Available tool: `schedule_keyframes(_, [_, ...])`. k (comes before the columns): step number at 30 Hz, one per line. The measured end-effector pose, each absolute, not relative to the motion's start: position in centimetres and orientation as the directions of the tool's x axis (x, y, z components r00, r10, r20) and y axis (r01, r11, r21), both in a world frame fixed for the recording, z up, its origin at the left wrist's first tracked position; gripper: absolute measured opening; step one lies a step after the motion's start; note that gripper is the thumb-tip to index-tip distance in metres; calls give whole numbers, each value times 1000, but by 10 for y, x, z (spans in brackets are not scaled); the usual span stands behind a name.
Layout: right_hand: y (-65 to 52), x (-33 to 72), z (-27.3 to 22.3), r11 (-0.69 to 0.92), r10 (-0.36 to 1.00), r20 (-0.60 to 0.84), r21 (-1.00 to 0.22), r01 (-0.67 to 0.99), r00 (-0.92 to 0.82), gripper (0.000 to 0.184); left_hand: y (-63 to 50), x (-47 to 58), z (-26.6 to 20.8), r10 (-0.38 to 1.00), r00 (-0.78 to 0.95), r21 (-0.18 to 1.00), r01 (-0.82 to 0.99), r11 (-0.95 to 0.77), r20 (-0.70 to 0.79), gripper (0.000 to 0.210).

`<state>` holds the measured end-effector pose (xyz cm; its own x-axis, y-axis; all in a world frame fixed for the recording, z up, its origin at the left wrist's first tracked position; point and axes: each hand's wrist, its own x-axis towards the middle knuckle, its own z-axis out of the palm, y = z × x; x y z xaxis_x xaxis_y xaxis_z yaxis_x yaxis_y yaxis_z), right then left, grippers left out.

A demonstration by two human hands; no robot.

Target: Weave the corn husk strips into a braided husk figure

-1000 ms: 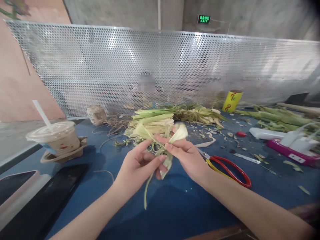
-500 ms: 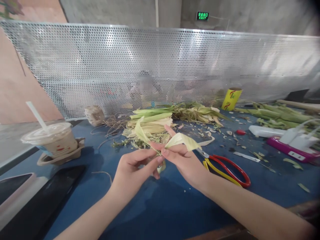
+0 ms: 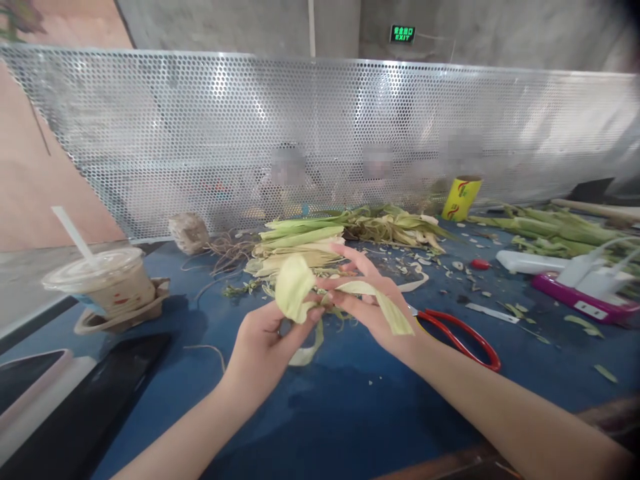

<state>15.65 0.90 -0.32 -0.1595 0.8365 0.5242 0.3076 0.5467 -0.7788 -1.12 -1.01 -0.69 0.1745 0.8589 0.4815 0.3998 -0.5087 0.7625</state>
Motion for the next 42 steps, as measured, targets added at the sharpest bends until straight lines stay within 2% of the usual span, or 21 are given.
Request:
schedule_keyframes(7, [10,157,-7,581,813,532,-755,303,-234,22,-10,-5,-2,911,234,864,306,-400,339,10])
schedule_keyframes(10, [13,156,-9,597,799,541,-764,245,-262,17,-12,-3,-4,938,268,933,224,-282,219,12])
schedule_keyframes(13, [13,156,-7,546,826,486,-815,195,-286,17,-12,-1,-5,953,278,967,182,-176,121,14])
schedule_keyframes(17, [12,157,-1,455,868,382,-868,198,-318,25,-10,-1,-3,973,221,969,216,-122,73,17])
schedule_keyframes(21, [13,156,-1,417,897,360,-882,220,-255,17,-10,-1,0,985,171,963,261,-71,26,22])
schedule_keyframes(25, [19,158,-8,323,922,290,-941,96,-256,30,-11,-1,5,984,181,952,303,-50,-6,24])
schedule_keyframes(27, [22,162,-8,334,904,298,-940,71,-308,26,-11,-3,6,977,211,935,345,-84,10,24])
schedule_keyframes(31, [21,171,3,498,836,416,-848,180,-358,25,-11,-9,2,967,244,833,516,-197,78,28])
schedule_keyframes(34, [11,170,11,689,718,624,-577,438,-308,27,-12,-9,-1,951,270,727,623,-290,148,25])
schedule_keyframes(36, [4,164,13,735,655,657,-437,519,-374,19,-13,-7,-1,932,297,641,678,-359,208,19])
schedule_keyframes(39, [-2,154,10,717,634,696,-368,592,-336,10,-15,-4,1,909,307,525,744,-413,281,18])
schedule_keyframes(42, [-3,148,8,725,630,711,-394,566,-312,9,-19,0,4,898,293,511,744,-429,327,18])
